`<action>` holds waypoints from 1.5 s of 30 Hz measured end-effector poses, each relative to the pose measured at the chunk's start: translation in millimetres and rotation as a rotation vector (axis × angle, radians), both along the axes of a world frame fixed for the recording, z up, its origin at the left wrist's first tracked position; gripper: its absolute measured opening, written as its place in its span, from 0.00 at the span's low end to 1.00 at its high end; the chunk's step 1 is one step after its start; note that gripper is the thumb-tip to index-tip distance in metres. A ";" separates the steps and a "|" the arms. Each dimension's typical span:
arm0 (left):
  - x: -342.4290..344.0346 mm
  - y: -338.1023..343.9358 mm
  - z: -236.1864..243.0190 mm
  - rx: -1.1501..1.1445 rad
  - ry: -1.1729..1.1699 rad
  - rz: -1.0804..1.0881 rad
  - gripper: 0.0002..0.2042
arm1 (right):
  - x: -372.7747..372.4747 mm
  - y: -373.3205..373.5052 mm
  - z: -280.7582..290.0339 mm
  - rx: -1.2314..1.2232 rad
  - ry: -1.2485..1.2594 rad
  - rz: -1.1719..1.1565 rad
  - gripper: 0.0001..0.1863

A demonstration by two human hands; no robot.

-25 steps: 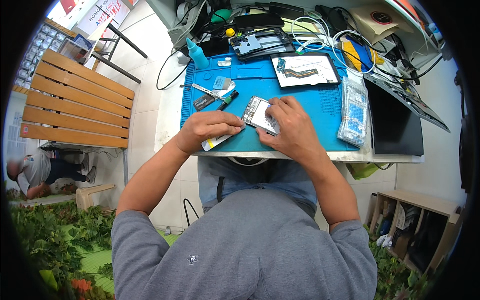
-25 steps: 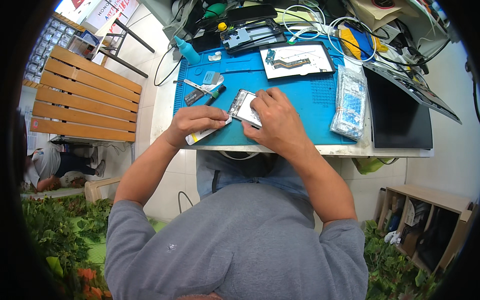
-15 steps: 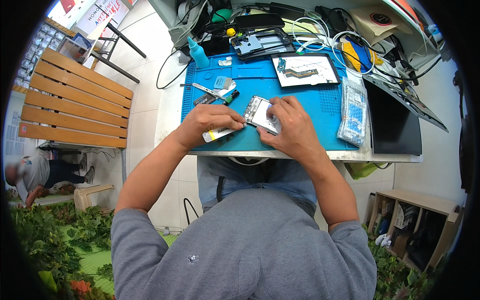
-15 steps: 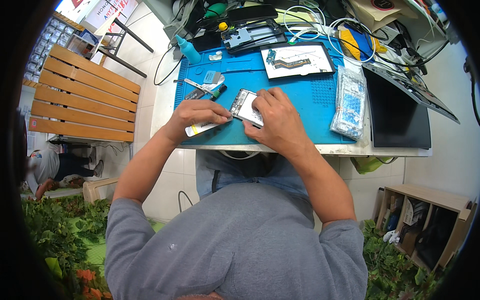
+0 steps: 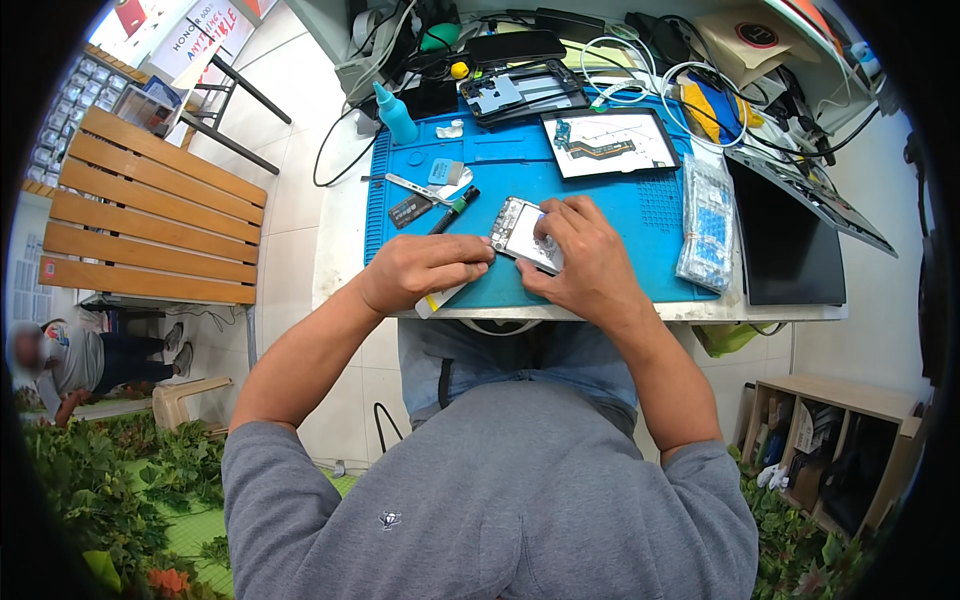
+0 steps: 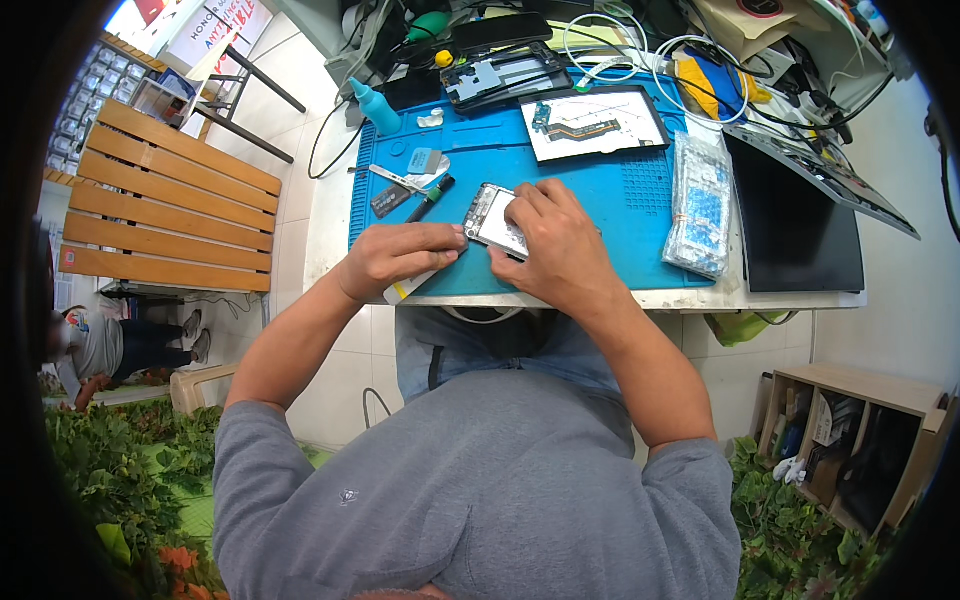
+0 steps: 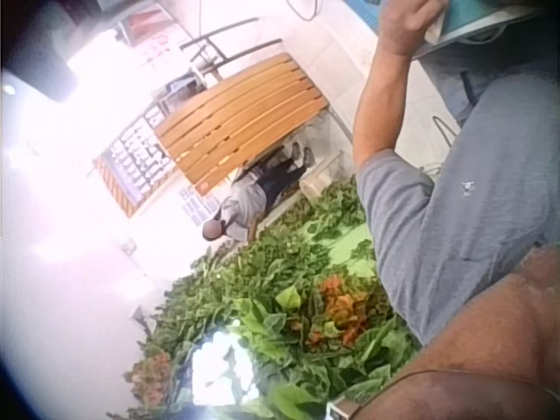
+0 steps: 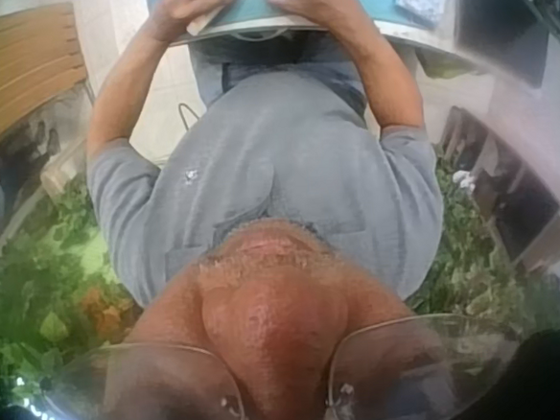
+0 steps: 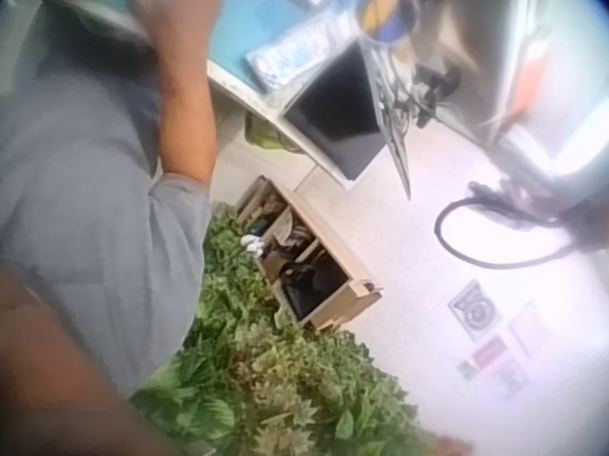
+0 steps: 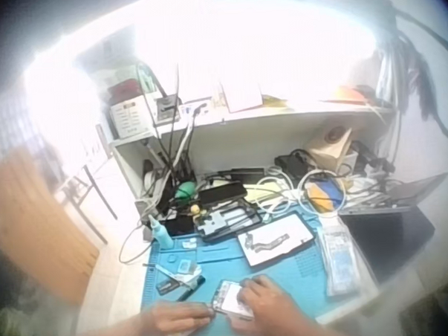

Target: The person uses a screwdriver and a prying tool to work on the internal components of a mobile phone on a blue mat, later holding up a new screen for comparison.

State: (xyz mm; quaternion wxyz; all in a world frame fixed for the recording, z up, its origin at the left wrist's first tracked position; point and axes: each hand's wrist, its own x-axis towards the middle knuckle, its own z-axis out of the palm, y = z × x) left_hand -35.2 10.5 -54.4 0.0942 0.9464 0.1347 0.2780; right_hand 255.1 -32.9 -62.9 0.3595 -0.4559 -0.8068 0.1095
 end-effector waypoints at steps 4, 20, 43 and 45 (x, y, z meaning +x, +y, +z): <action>-0.6 -0.6 -1.0 0.056 0.013 0.003 0.08 | -1.1 -0.7 -0.3 0.019 0.005 -0.008 0.18; 0.0 -1.4 1.9 0.112 0.056 -0.022 0.06 | -1.8 -0.9 1.6 -0.003 -0.008 -0.008 0.18; 0.6 -4.0 -2.0 -0.005 0.018 0.046 0.08 | -13.8 3.4 18.2 -0.153 -0.160 -0.080 0.25; 0.3 -5.0 -1.8 0.000 0.022 0.051 0.08 | -13.7 3.0 19.3 -0.162 -0.186 -0.070 0.26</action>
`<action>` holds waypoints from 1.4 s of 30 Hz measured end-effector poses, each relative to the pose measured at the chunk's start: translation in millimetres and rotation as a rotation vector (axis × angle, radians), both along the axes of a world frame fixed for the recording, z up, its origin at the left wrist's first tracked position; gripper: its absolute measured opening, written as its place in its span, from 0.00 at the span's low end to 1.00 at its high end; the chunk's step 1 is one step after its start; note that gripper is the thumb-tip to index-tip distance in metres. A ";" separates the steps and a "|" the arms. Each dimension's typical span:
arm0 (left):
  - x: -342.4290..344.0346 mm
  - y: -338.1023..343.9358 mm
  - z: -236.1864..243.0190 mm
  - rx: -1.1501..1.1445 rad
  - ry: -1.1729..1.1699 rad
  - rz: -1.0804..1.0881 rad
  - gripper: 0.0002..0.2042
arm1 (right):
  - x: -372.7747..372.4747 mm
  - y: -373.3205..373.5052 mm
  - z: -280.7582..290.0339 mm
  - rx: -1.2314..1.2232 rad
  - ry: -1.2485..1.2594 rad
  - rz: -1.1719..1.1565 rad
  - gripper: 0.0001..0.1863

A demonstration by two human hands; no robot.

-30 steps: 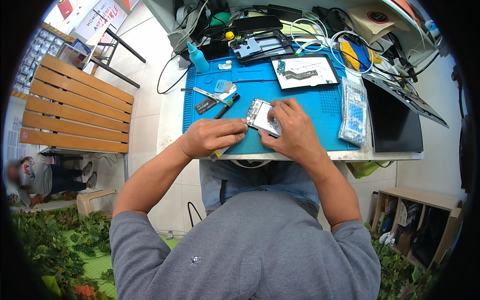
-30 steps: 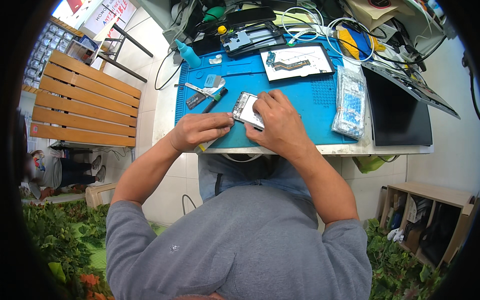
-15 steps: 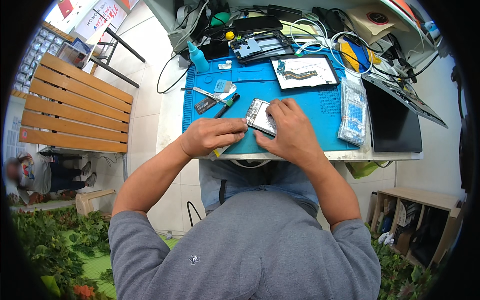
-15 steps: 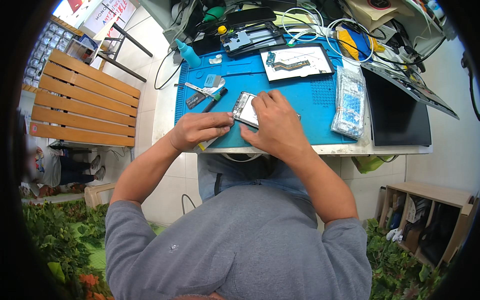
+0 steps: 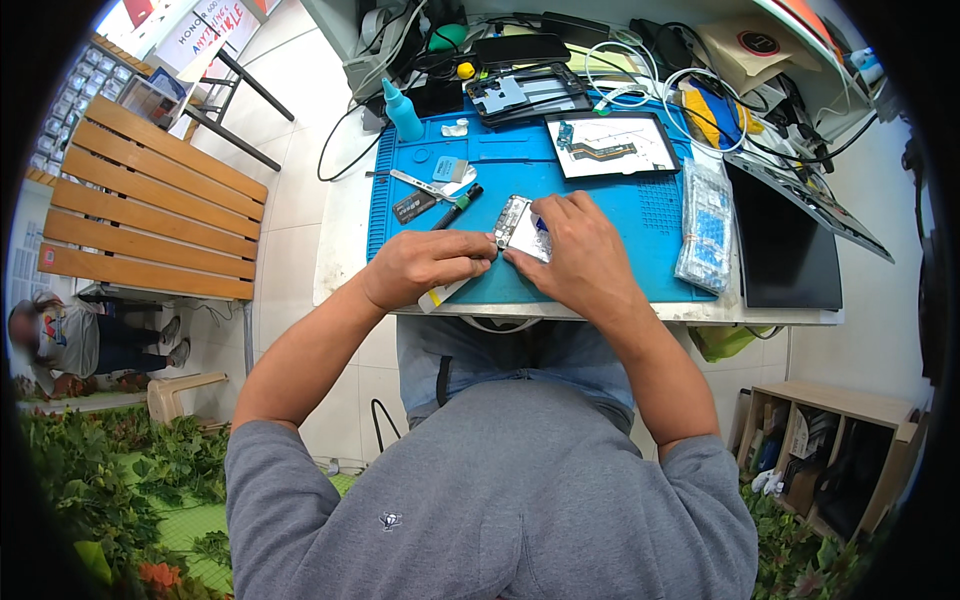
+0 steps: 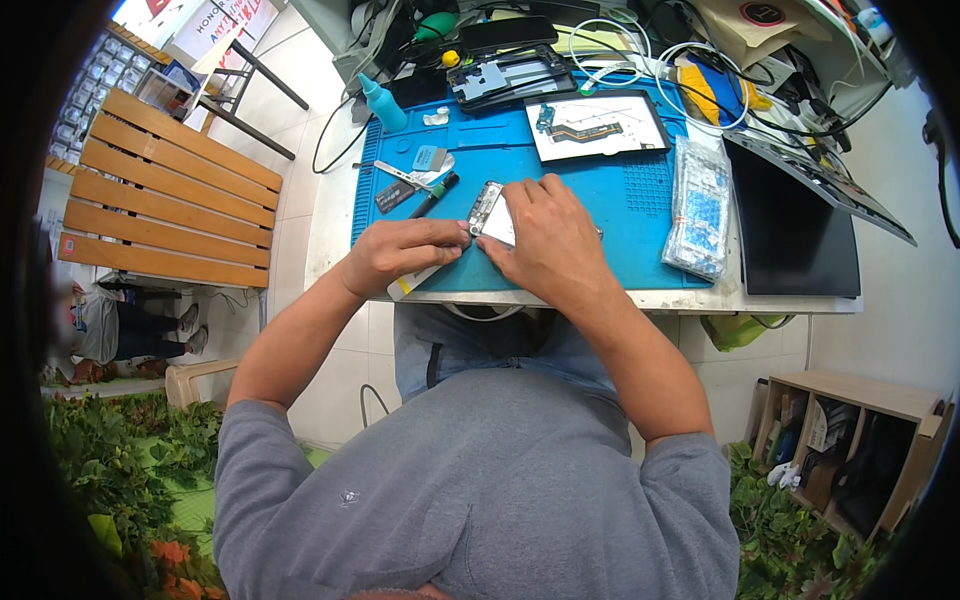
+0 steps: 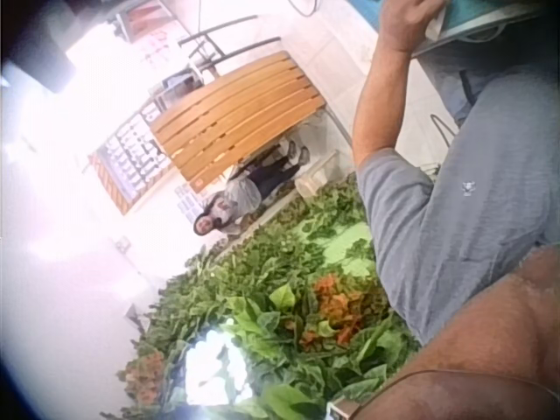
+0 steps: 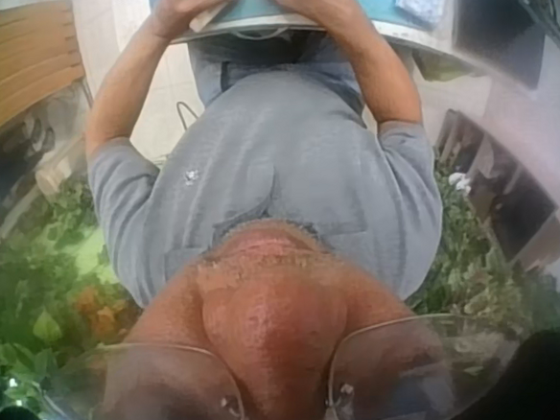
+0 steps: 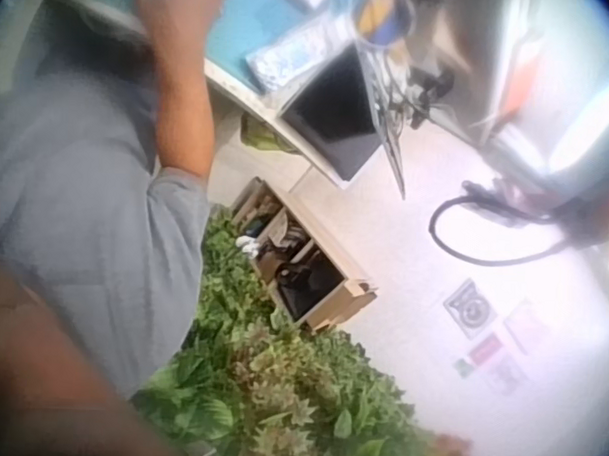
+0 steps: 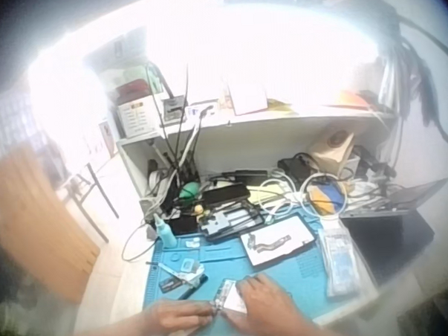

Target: The person uses a screwdriver and a prying tool to work on the internal components of a mobile phone on a blue mat, later holding up a new screen for comparison.

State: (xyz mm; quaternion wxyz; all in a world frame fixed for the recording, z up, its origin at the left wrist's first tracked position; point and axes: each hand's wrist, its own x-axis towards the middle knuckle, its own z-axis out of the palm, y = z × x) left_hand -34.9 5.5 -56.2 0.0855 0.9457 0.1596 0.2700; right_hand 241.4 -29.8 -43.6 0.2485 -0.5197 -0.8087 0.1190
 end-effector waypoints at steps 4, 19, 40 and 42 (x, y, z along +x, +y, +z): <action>0.5 0.0 0.3 -0.002 -0.006 -0.001 0.09 | 3.4 -1.3 -5.2 0.156 0.031 0.025 0.26; 19.6 -18.7 9.1 -0.685 -0.519 0.382 0.05 | 18.7 45.2 17.3 -0.024 -0.027 0.412 0.22; 49.4 -31.6 7.8 -1.101 -0.540 0.752 0.10 | 20.6 22.3 29.0 -0.189 -0.142 0.033 0.35; 49.7 -31.7 7.9 -1.091 -0.542 0.728 0.09 | 21.4 21.8 27.5 -0.150 -0.115 0.042 0.33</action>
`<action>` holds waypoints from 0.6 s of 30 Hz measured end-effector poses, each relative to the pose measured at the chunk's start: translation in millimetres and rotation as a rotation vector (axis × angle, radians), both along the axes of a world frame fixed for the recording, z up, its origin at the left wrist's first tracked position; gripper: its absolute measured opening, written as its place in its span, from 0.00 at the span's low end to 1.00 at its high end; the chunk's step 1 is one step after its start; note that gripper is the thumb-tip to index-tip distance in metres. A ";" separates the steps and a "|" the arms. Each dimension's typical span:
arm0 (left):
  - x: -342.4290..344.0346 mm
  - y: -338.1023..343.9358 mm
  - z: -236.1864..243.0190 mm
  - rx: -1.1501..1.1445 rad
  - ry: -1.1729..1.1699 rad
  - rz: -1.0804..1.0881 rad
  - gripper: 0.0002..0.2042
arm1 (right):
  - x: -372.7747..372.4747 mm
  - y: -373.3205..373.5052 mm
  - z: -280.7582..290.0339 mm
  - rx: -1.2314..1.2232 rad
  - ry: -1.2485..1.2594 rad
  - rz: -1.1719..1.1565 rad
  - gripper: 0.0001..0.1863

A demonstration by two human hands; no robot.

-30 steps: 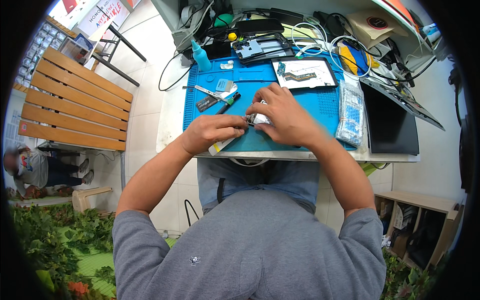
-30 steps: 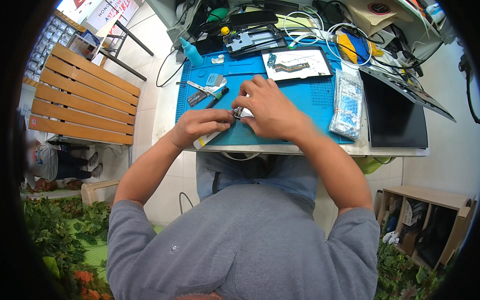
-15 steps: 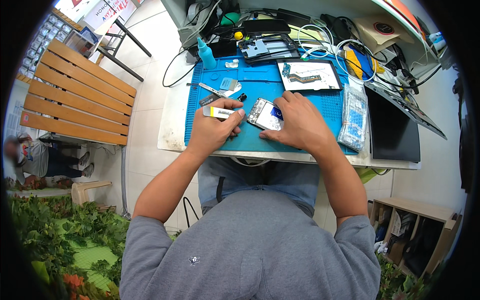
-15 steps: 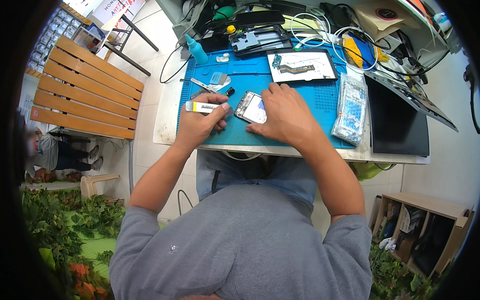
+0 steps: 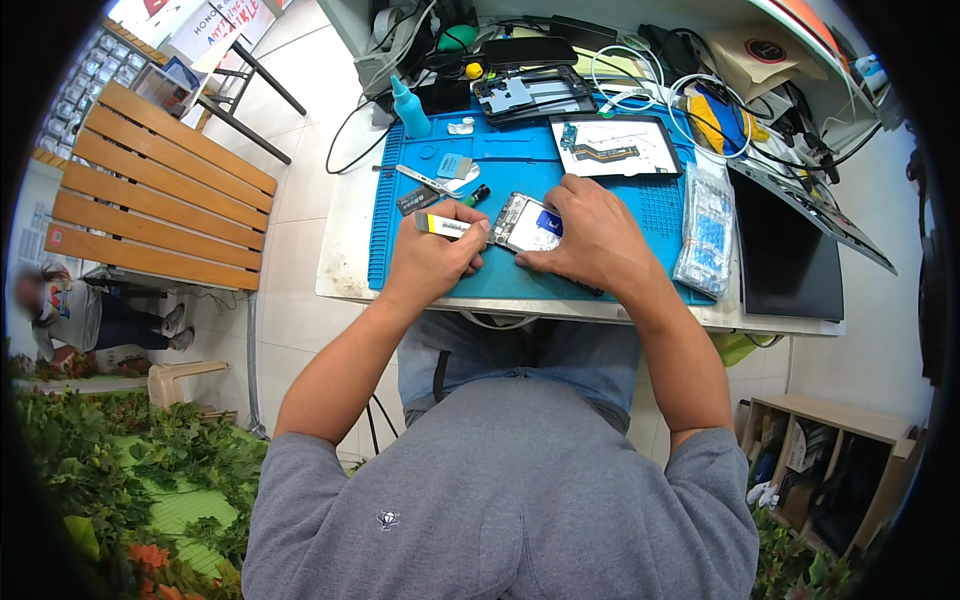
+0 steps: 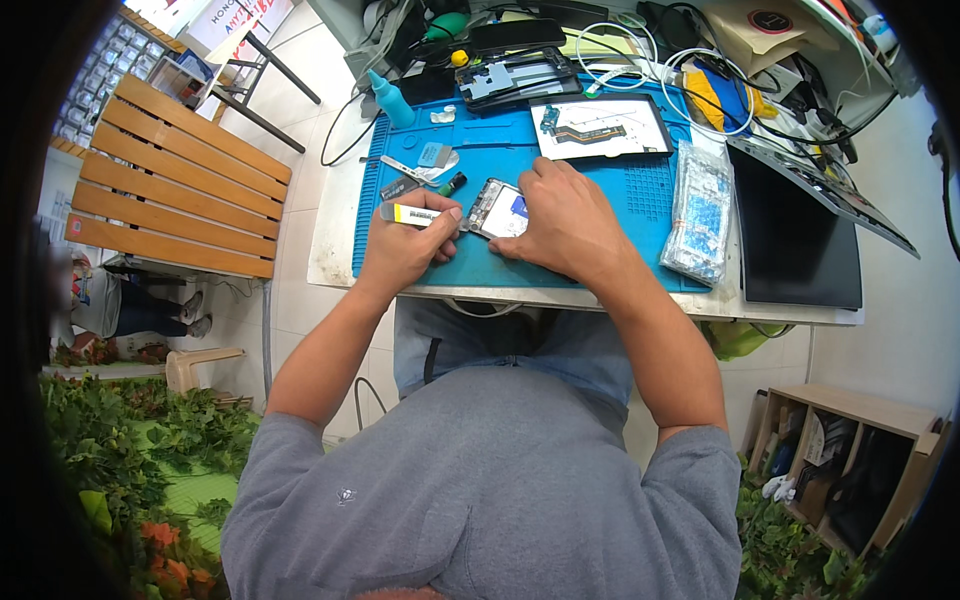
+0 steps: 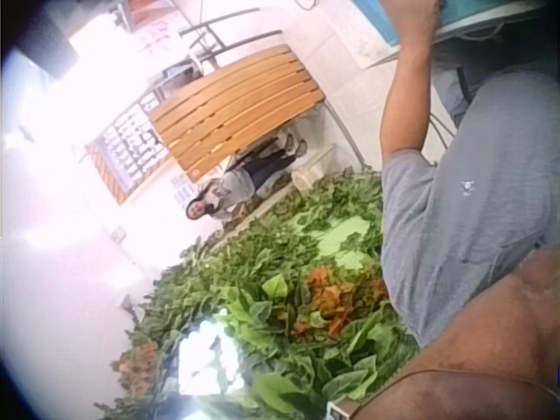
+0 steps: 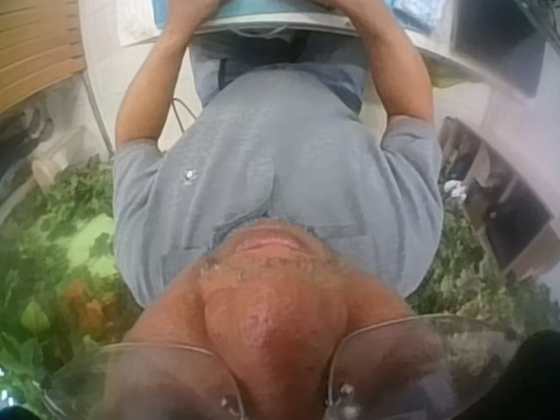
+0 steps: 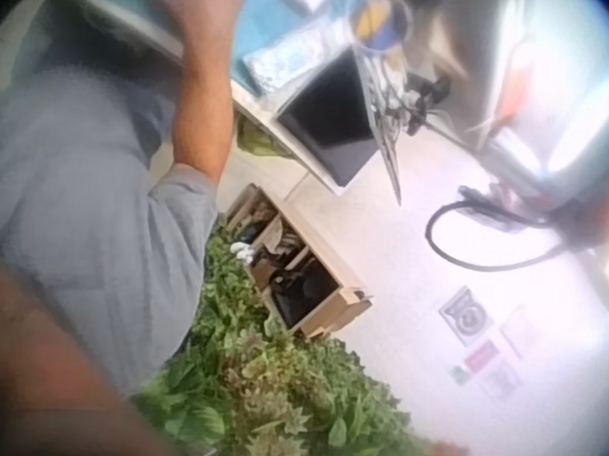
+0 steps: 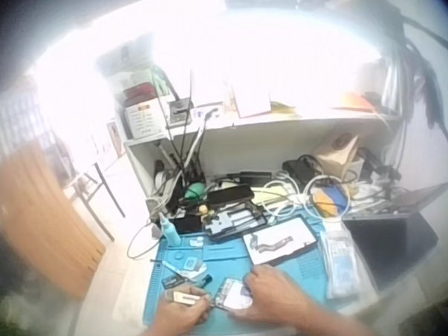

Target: The person uses a screwdriver and a prying tool to work on the internal components of a mobile phone on a blue mat, later holding up a new screen for comparison.

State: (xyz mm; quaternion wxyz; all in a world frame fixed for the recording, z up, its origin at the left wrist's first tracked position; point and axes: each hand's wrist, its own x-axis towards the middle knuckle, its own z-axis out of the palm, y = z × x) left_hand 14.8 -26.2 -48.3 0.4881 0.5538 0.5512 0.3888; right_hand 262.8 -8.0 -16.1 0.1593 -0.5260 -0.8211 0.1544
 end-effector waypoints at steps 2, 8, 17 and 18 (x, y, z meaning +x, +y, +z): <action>0.6 -0.4 3.1 -0.021 0.007 -0.010 0.09 | 0.2 -0.6 -0.5 0.002 0.006 -0.001 0.33; 8.3 0.4 17.3 0.183 0.350 -0.085 0.07 | 0.4 -0.8 -0.1 -0.002 0.006 0.001 0.34; 11.7 13.4 26.8 0.320 0.633 -0.239 0.06 | 0.6 -0.9 -1.9 -0.001 0.006 0.008 0.34; 8.9 13.7 26.0 0.171 0.534 -0.215 0.06 | 0.7 -0.6 -1.6 -0.007 -0.002 0.011 0.34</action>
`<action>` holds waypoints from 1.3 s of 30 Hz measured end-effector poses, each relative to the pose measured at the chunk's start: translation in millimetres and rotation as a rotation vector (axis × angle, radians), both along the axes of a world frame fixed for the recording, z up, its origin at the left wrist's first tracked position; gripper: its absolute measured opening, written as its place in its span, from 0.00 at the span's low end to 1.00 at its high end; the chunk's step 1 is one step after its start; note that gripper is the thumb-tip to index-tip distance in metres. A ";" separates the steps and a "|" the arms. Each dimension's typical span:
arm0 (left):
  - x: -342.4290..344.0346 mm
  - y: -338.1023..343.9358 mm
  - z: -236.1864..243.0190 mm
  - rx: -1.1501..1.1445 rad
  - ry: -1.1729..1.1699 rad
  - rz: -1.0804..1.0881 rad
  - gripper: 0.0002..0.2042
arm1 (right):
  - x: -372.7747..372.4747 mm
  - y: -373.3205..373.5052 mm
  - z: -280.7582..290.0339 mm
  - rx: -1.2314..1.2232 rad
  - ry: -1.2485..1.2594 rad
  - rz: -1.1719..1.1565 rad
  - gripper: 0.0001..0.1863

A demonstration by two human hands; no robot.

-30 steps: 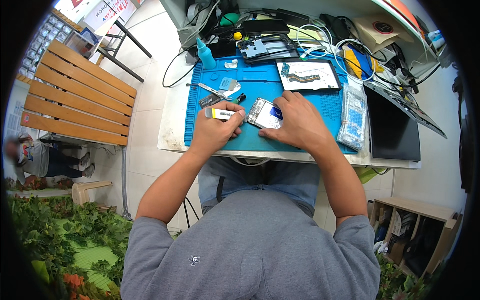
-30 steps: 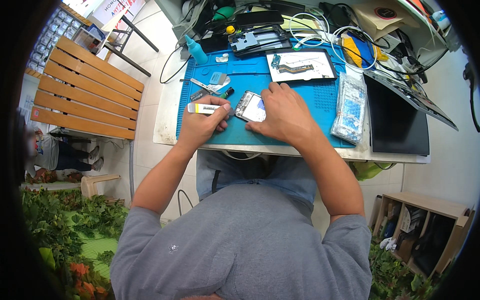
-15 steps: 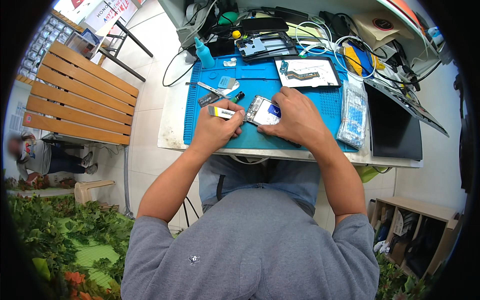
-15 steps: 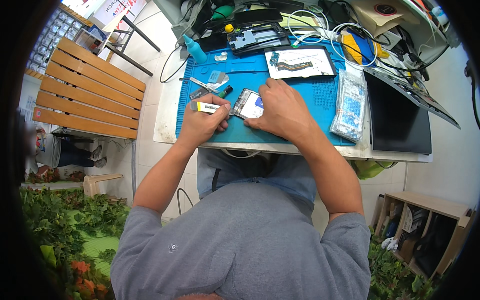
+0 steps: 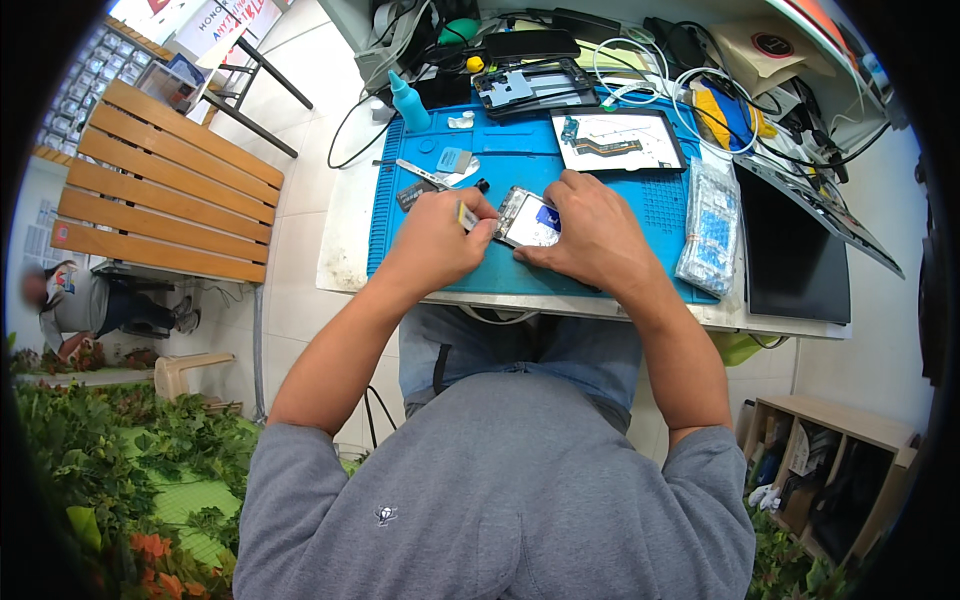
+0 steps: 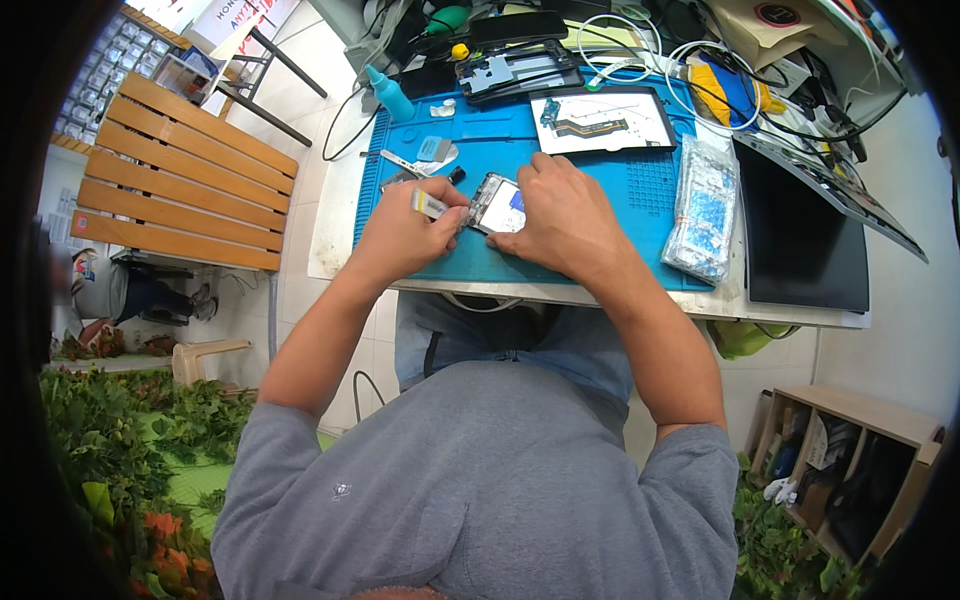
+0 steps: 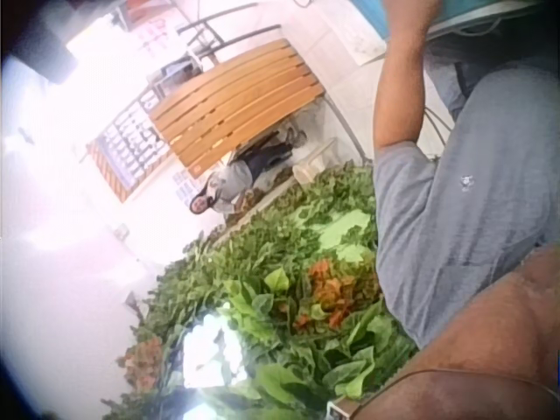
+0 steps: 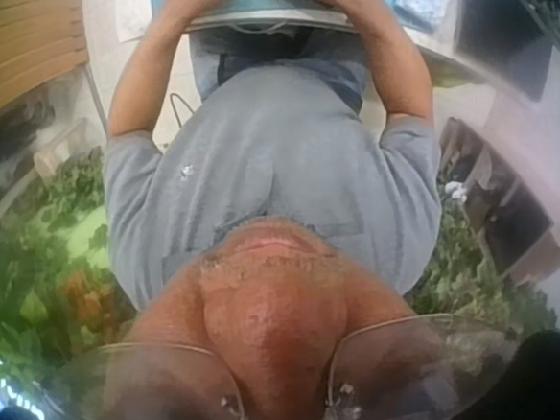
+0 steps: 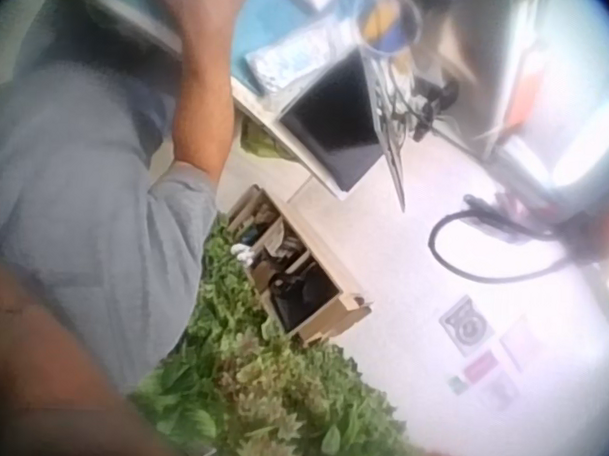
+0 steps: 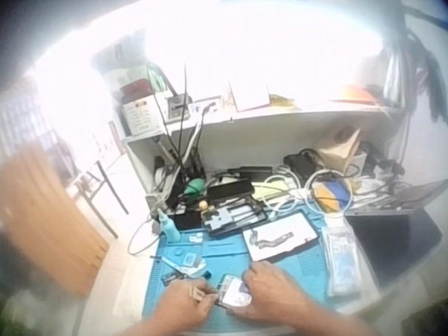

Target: The person uses a screwdriver and a prying tool to work on the internal components of a mobile phone on a blue mat, later holding up a new screen for comparison.

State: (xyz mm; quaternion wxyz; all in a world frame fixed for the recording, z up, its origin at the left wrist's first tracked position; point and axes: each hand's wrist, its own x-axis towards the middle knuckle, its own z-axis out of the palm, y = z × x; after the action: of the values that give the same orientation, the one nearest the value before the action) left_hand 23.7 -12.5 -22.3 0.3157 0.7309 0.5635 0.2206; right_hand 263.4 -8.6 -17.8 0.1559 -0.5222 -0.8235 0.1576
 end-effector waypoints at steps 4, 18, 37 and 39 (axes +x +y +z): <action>-4.7 -4.3 -8.2 -0.170 -0.190 0.085 0.06 | 1.4 -0.3 -3.6 0.011 0.016 0.004 0.34; -2.5 -3.3 -7.3 -0.318 -0.430 0.139 0.10 | 3.3 0.2 -3.4 0.066 -0.046 0.024 0.35; 2.0 -16.1 -20.9 -0.262 -0.604 0.247 0.07 | -3.6 10.6 -9.3 0.092 0.142 0.305 0.22; 3.1 -17.5 -19.0 -0.230 -0.539 0.238 0.06 | -9.6 16.0 -11.6 0.082 0.087 0.419 0.15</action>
State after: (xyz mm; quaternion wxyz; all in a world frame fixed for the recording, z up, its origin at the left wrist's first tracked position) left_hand 26.8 -30.0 -41.3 0.5064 0.5346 0.5622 0.3766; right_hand 253.8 7.4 -29.4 0.1763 -0.3256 -0.9122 0.1755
